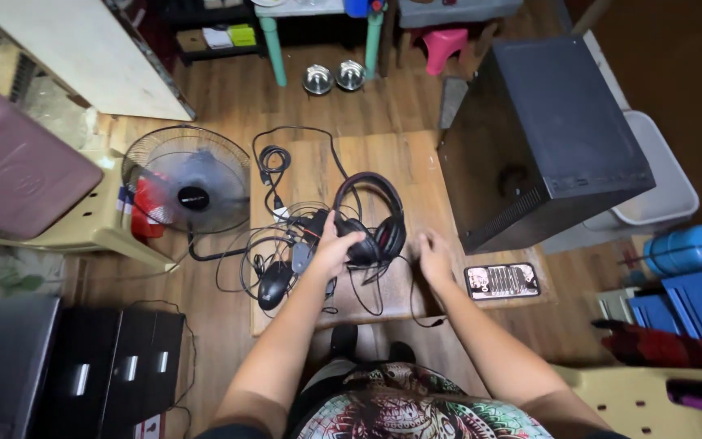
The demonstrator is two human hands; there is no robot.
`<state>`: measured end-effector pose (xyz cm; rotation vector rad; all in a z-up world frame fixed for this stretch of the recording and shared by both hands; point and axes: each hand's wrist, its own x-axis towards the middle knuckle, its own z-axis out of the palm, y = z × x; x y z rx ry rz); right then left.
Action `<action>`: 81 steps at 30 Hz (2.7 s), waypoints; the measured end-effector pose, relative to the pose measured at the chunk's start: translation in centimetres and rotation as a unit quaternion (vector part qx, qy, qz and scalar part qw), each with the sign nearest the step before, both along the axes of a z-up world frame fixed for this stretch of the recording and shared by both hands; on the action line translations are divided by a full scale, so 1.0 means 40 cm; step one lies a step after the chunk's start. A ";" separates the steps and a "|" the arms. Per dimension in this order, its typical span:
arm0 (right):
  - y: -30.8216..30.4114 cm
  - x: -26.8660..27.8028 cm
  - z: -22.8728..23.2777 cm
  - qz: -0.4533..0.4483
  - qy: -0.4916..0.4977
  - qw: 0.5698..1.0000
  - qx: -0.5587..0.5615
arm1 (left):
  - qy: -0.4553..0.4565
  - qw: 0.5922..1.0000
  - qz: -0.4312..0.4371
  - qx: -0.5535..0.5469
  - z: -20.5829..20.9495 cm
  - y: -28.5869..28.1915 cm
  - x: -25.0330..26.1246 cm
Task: Moving and organizing various computer components, including keyboards, headsets, speakers, and the PC tower at a gaming desk setup.
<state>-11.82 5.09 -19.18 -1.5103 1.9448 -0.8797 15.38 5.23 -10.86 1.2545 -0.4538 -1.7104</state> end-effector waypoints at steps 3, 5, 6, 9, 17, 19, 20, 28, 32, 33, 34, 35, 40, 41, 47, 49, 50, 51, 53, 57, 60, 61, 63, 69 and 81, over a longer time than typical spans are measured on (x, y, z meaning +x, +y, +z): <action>0.029 -0.089 -0.106 -0.031 0.071 0.988 0.133 | 0.001 0.996 0.018 -0.084 -0.151 -0.036 -0.039; 0.069 -0.044 0.003 -0.058 0.132 0.968 0.207 | 0.008 0.996 0.031 -0.084 -0.181 -0.056 -0.050; 0.090 -0.022 0.059 -0.079 0.192 0.938 0.277 | 0.013 0.995 0.049 -0.086 -0.196 -0.062 -0.056; 0.106 -0.073 -0.184 -0.009 0.094 0.972 0.215 | -0.023 0.997 0.044 -0.060 -0.201 -0.091 -0.058; 0.072 0.129 -0.121 -0.093 -0.415 0.861 0.280 | -0.209 0.975 0.005 -0.079 -0.249 -0.166 -0.066; 0.064 0.127 -0.132 -0.079 -0.383 0.883 0.261 | -0.277 0.958 -0.012 -0.074 -0.236 -0.178 -0.065; 0.062 0.120 -0.140 -0.046 -0.286 0.935 0.206 | -0.325 0.943 -0.027 -0.066 -0.224 -0.183 -0.059; 0.131 -0.061 0.017 -0.095 -0.227 0.967 0.059 | -0.396 0.908 -0.127 -0.057 0.068 -0.162 -0.039; 0.182 -0.334 0.044 -0.180 -0.264 0.948 0.002 | -0.457 0.843 -0.030 -0.282 0.093 -0.133 -0.097; 0.191 -0.418 0.032 -0.200 -0.282 0.937 -0.045 | -0.443 0.826 -0.011 -0.349 0.090 -0.125 -0.121; 0.177 -0.485 0.068 -0.195 -0.283 0.938 -0.044 | -0.445 0.826 -0.007 -0.347 0.082 -0.115 -0.152; 0.161 -0.555 0.103 -0.217 -0.248 0.942 -0.069 | -0.432 0.820 -0.027 -0.375 0.074 -0.106 -0.186; -0.092 -0.871 0.217 -0.210 -0.287 0.927 -0.119 | -0.336 0.840 -0.109 -0.412 0.081 -0.027 -0.372; -0.167 -0.897 0.254 -0.183 -0.292 0.929 -0.136 | -0.309 0.858 -0.129 -0.391 0.084 -0.013 -0.416; -0.681 -0.937 0.416 0.091 -0.209 0.965 -0.128 | -0.348 0.864 -0.033 -0.361 0.078 0.058 -0.687; -0.745 -0.844 0.516 0.197 -0.164 0.959 -0.119 | -0.365 0.857 0.020 -0.363 0.080 0.082 -0.757; -0.767 -0.790 0.560 0.213 -0.216 0.949 -0.081 | -0.349 0.871 0.018 -0.344 0.098 0.079 -0.774; -0.786 -0.733 0.606 0.228 -0.266 0.936 -0.040 | -0.333 0.885 0.017 -0.325 0.117 0.077 -0.788; -0.925 -0.733 0.503 0.245 -0.341 0.907 0.021 | -0.337 0.885 0.040 -0.317 0.135 0.064 -0.824; -0.807 -0.574 0.698 0.147 -0.545 0.787 0.247 | -0.292 0.903 0.105 -0.299 0.157 0.029 -0.871; -0.811 -0.557 0.647 0.164 -0.550 0.778 0.255 | -0.286 0.902 0.144 -0.290 0.140 0.019 -0.886; -0.819 -0.557 0.621 0.170 -0.553 0.775 0.253 | -0.289 0.901 0.149 -0.286 0.148 0.021 -0.890; -0.843 -0.573 0.582 0.180 -0.559 0.772 0.243 | -0.276 0.900 0.183 -0.281 0.165 0.011 -0.904; -0.909 -0.586 0.502 0.210 -0.583 0.758 0.204 | -0.301 0.883 0.216 -0.288 0.164 -0.003 -0.902; -0.968 -0.558 0.546 0.187 -0.654 0.731 0.054 | -0.367 0.847 0.248 -0.294 0.149 -0.101 -0.689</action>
